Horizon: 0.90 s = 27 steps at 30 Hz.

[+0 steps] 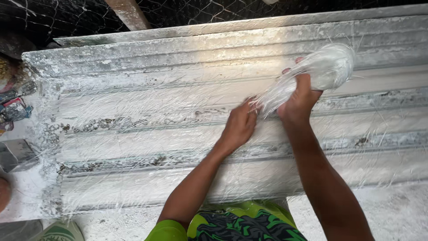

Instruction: The person rubs wet plaster slurry by hand along the grooves of long cornice molds, then takes bundles of white fiberglass strands, dips them in a bucket of slurry, and lays and presses them into the slurry-coated mold channels, working across several mold sections.

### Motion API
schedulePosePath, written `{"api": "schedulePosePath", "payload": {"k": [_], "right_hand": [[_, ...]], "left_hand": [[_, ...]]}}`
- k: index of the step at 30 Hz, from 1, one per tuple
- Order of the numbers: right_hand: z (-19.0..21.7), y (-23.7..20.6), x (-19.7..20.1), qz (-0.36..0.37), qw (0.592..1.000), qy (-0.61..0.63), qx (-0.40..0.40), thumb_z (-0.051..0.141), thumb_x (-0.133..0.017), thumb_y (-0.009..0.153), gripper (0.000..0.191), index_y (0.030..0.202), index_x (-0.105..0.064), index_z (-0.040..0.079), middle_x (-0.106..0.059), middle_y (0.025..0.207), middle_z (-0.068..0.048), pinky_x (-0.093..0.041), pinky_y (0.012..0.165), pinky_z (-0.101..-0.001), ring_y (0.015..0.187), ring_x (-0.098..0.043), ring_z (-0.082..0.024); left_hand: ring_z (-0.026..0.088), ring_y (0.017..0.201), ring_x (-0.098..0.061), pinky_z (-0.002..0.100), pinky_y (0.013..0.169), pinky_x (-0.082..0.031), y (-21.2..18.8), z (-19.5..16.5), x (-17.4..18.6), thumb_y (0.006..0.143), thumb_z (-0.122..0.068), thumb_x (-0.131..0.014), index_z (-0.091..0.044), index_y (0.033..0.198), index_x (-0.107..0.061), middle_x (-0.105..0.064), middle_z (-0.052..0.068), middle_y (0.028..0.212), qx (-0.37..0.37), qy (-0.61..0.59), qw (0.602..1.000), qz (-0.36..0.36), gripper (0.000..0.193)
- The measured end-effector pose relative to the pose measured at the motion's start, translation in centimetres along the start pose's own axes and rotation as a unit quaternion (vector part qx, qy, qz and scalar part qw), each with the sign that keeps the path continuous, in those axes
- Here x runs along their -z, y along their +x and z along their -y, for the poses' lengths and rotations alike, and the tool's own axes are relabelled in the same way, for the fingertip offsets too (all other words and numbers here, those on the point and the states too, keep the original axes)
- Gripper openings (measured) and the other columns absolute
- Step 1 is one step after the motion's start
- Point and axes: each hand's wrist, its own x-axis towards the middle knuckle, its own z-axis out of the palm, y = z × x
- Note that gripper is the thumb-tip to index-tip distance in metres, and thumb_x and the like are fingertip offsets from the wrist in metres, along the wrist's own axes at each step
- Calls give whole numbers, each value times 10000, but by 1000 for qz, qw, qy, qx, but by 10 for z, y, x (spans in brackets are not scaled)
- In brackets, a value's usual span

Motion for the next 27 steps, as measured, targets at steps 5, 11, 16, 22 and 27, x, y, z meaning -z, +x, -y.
{"api": "schedulePosePath", "payload": {"k": [5,11,16,22,27], "right_hand": [[72,129,108,-216,966,-131,-59,285,-775,925,1084,1529,108,107,-169,1609,-191,-128,1246,-599,1534,-131,-367],[131,230,225,39,999,2,-4,375,-660,988,717,1505,-396,-47,-332,1577,-290,-342,1302,-692,1567,-335,-457],[100,123,166,-56,994,-8,-98,59,-621,872,752,1490,-207,164,-529,1407,-189,-531,1136,-496,1305,-539,-311],[115,184,192,-19,999,-22,-36,111,-685,931,728,1521,-262,51,-437,1511,-238,-376,1253,-567,1439,-415,-343],[185,293,258,-16,999,-47,20,366,-732,924,791,1481,-329,-25,-259,1575,-260,-194,1311,-651,1570,-207,-402]], "left_hand": [[338,835,-703,460,724,-561,18,30,-45,1080,-215,-510,-66,1057,-678,-723,154,956,-34,191,978,-73,225],[469,1323,-496,595,977,-474,51,31,-50,933,-133,-571,66,1440,-422,-485,266,1463,191,576,794,31,565],[441,1413,-473,511,1185,-390,33,-66,-178,1118,-183,-497,95,1509,-384,-475,305,1513,5,155,983,-96,493],[246,820,-744,367,711,-614,40,-74,-225,1135,-244,-434,-43,1048,-676,-748,157,973,-9,134,987,-87,327],[286,745,-677,421,579,-539,65,-24,-153,1039,-254,-526,-1,1009,-647,-698,172,832,100,396,913,-6,283]]}}
